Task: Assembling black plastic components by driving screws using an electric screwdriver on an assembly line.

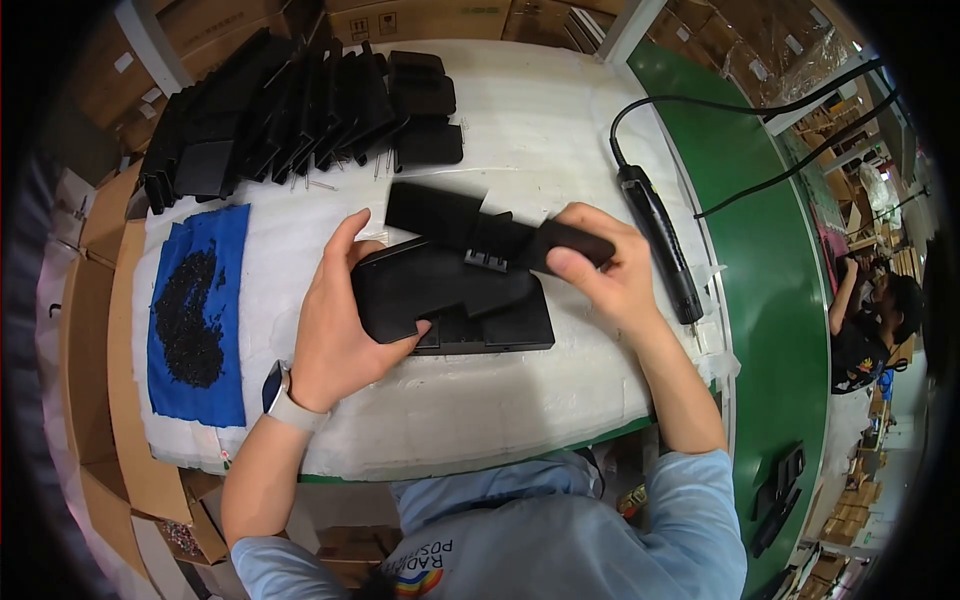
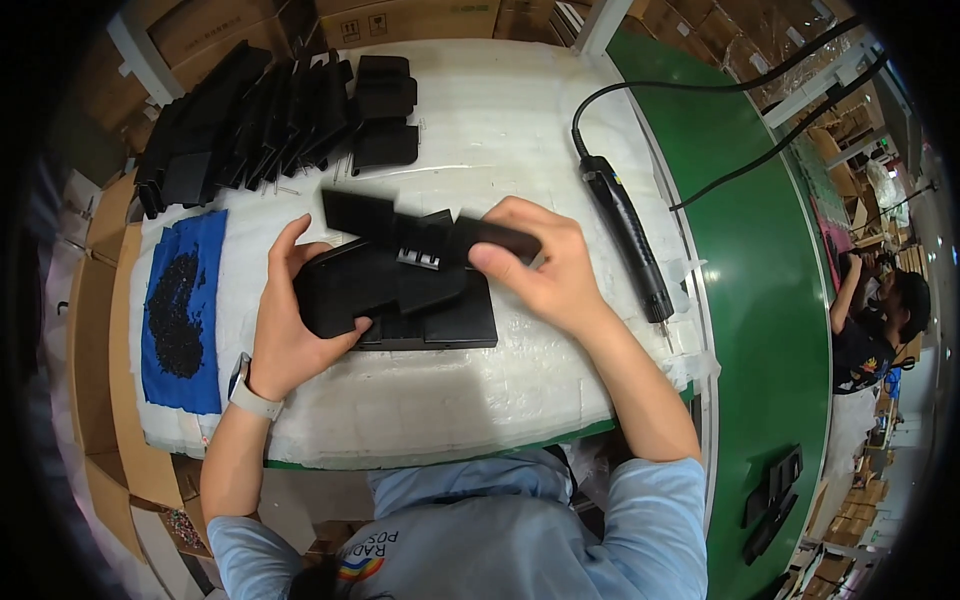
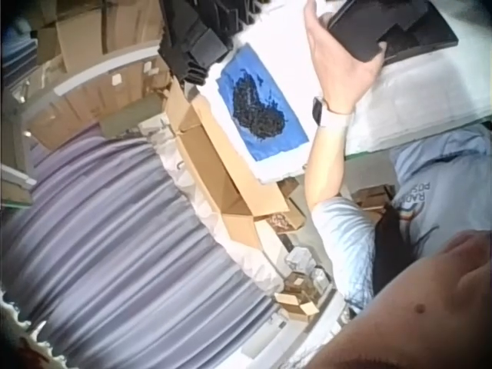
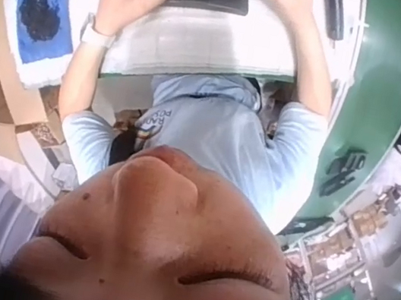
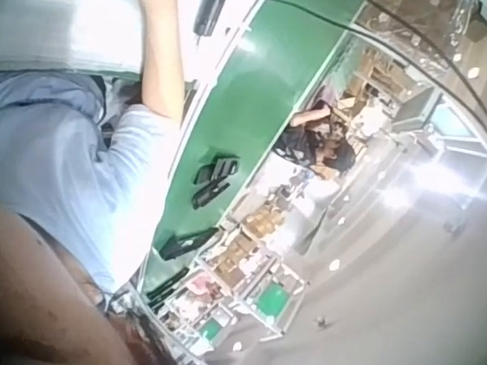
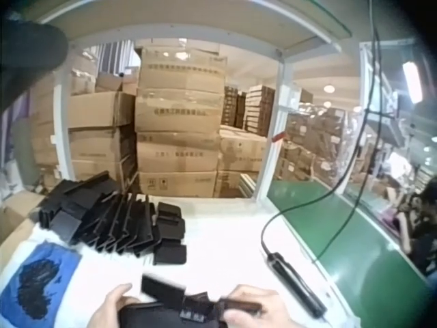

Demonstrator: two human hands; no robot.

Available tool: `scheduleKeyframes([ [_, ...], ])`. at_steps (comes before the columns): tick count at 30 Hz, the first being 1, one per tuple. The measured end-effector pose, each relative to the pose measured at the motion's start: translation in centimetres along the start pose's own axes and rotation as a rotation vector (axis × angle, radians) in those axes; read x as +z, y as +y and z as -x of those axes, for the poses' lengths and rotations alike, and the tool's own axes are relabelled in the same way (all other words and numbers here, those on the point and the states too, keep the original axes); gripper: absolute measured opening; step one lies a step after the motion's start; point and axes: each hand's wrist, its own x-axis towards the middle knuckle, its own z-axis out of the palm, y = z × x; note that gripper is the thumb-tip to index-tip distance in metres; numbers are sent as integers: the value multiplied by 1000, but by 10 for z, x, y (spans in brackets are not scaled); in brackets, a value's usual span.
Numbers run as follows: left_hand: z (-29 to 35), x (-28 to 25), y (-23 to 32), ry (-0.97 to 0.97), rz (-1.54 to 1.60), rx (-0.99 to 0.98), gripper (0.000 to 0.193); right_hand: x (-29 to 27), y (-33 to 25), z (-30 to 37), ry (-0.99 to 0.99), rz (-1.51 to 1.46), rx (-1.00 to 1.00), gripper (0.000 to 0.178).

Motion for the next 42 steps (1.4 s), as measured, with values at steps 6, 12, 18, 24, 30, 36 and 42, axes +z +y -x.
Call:
scheduleKeyframes([
  [6, 0, -7, 5, 100, -78, 39, 96, -6, 8, -4, 145, -534, 129, 43],
  [12, -1, -2, 9, 150, 6, 65, 90, 4, -6, -4, -104, -497, 316, 59],
  [18, 16, 0, 14, 80, 119, 104, 84, 20, 4, -3, -152, -352, 382, 52],
  [24, 15, 1, 38, -238, 4, 185, 90, 38, 27, -6, 125, -171, -92, 57],
  [30, 20, 4, -8, -353, 217, 70, 98, 27, 26, -5, 256, -462, 54, 58],
  [36, 18, 8, -25, -269, -34, -34, 87, 25, 14, -6, 339, -481, 94, 57],
  [42, 3, 12, 0, -258, -248, 114, 73, -1, 27, -22, 536, -728, 45, 55],
])
